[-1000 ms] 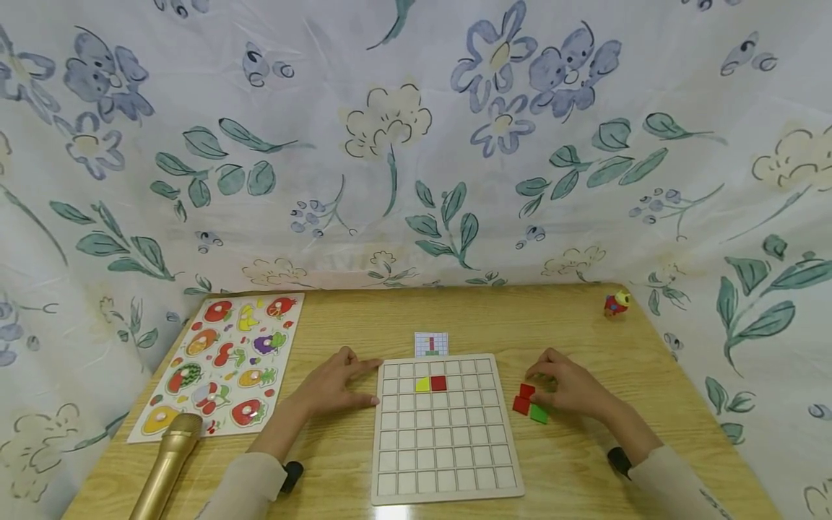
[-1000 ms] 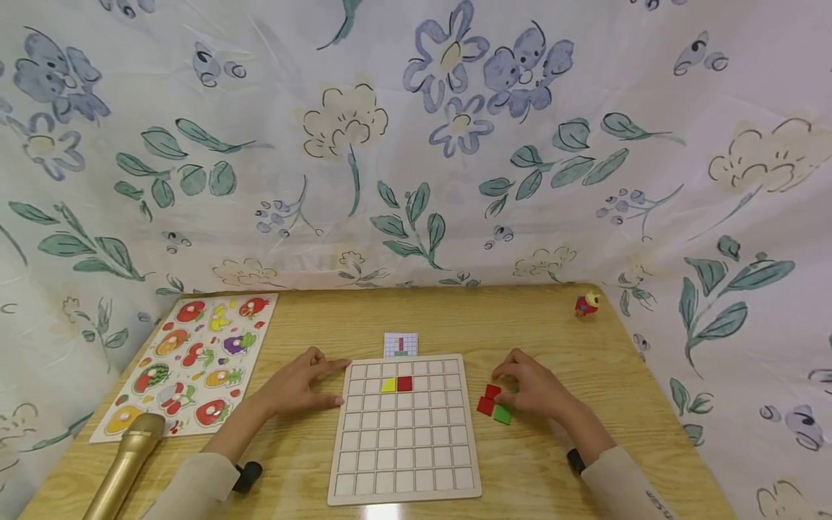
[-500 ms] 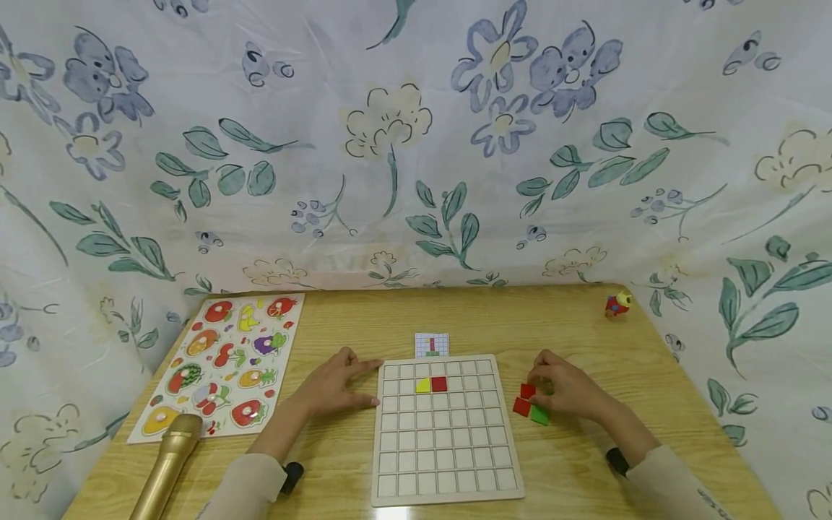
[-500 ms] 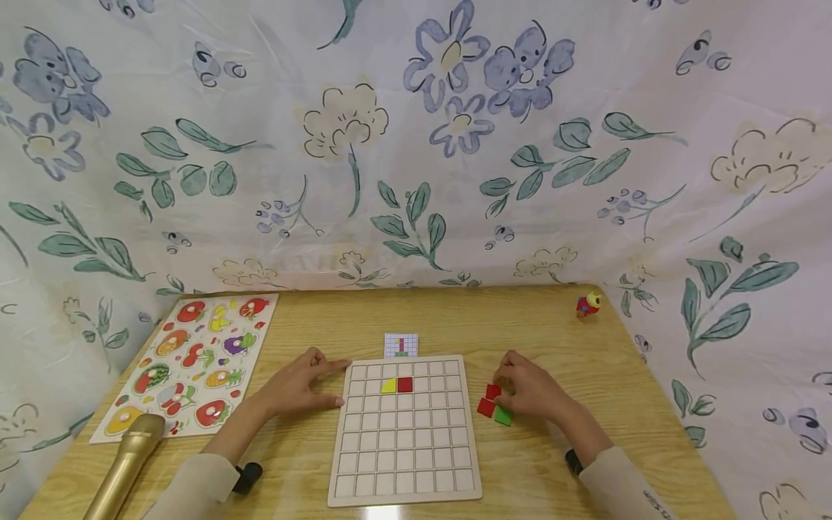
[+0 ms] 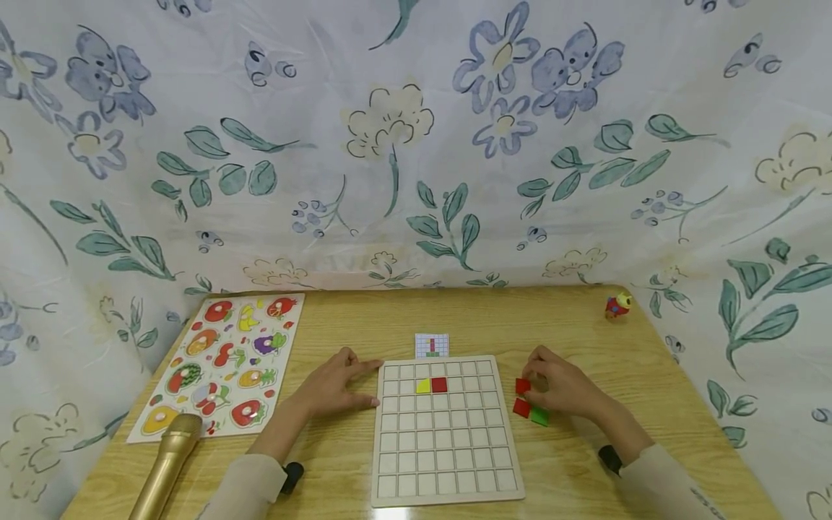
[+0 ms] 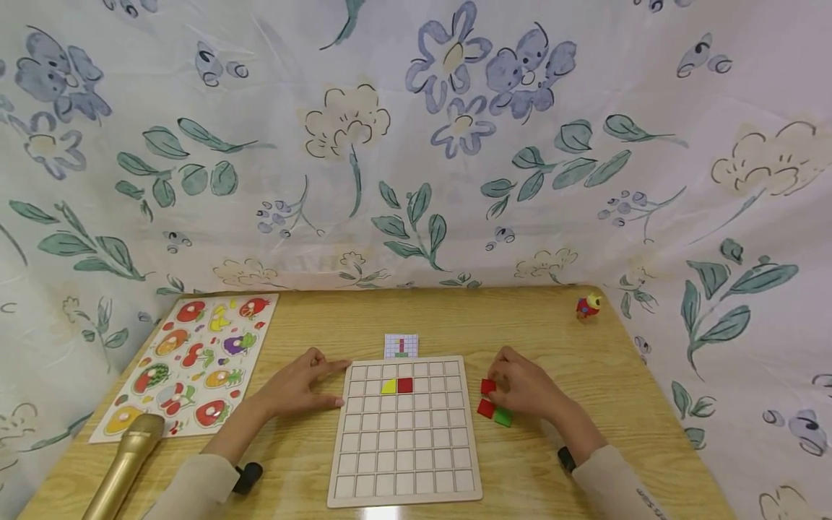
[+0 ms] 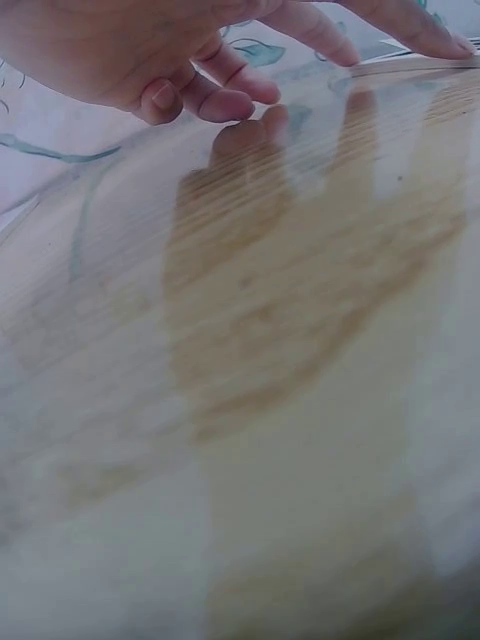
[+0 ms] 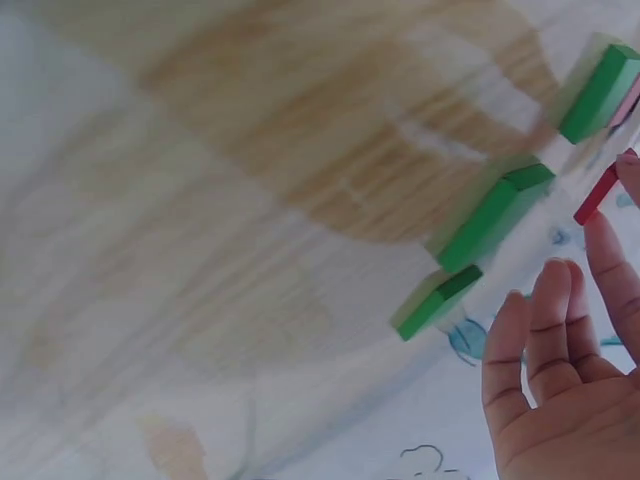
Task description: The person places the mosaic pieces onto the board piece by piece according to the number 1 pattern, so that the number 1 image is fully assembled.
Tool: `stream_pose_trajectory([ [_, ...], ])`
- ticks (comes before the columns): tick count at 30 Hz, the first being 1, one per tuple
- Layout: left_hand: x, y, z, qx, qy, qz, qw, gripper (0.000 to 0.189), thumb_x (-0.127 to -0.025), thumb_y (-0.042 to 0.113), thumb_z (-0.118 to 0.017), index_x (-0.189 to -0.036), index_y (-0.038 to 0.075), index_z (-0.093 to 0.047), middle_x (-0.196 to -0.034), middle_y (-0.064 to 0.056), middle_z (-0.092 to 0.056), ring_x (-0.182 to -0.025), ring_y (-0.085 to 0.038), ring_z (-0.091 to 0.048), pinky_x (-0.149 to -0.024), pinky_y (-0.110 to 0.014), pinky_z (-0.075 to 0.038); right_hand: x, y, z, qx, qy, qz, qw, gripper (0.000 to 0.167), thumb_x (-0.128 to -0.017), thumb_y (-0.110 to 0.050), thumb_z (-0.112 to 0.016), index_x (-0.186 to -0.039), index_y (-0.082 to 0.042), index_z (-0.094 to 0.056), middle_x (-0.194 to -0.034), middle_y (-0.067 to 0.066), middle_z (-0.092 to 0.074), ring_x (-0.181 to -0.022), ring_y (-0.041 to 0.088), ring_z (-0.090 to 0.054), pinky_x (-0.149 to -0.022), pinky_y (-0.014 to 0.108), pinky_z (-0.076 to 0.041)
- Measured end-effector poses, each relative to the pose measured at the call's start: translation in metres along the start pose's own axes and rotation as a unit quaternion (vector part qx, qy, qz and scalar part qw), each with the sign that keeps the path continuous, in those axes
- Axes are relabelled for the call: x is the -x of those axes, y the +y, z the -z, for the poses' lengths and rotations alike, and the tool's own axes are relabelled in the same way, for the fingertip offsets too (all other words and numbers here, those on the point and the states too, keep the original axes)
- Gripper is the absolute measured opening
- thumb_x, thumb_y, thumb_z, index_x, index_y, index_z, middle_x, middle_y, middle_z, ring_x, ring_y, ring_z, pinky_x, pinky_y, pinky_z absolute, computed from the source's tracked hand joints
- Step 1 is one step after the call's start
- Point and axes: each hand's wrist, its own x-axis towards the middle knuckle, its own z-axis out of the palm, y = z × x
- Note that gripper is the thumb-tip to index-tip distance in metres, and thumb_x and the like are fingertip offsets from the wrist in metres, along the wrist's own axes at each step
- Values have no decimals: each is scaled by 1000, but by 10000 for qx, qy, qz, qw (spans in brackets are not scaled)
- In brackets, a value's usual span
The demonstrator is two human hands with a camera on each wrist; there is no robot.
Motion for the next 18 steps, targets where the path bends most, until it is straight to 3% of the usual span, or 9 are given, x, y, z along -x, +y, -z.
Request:
stream_pose_trajectory([
  [8,0,2,2,104,-65,47,9999,74,-78,63,-74,-142,30,-56,-101,1,-42,-79,-13,-39,-65,-28,-34,-10,-13,1,-30,51,73,10000,16,-82,-20,-79,-93,-15,-69,-101,-4,-50,-88,10,-55,-75,30,-51],
  [18,1,2,3,102,-141,159,9997,75,-78,63,-74,-143,32,-54,-94,1,-39,-75,-13,-36,-63,-27,-31,-31,-41,-5,-260,-215,358,9988,17,-82,-18,-80,-95,-13,-70,-102,-3,-49,-89,12,-54,-77,28,-49],
])
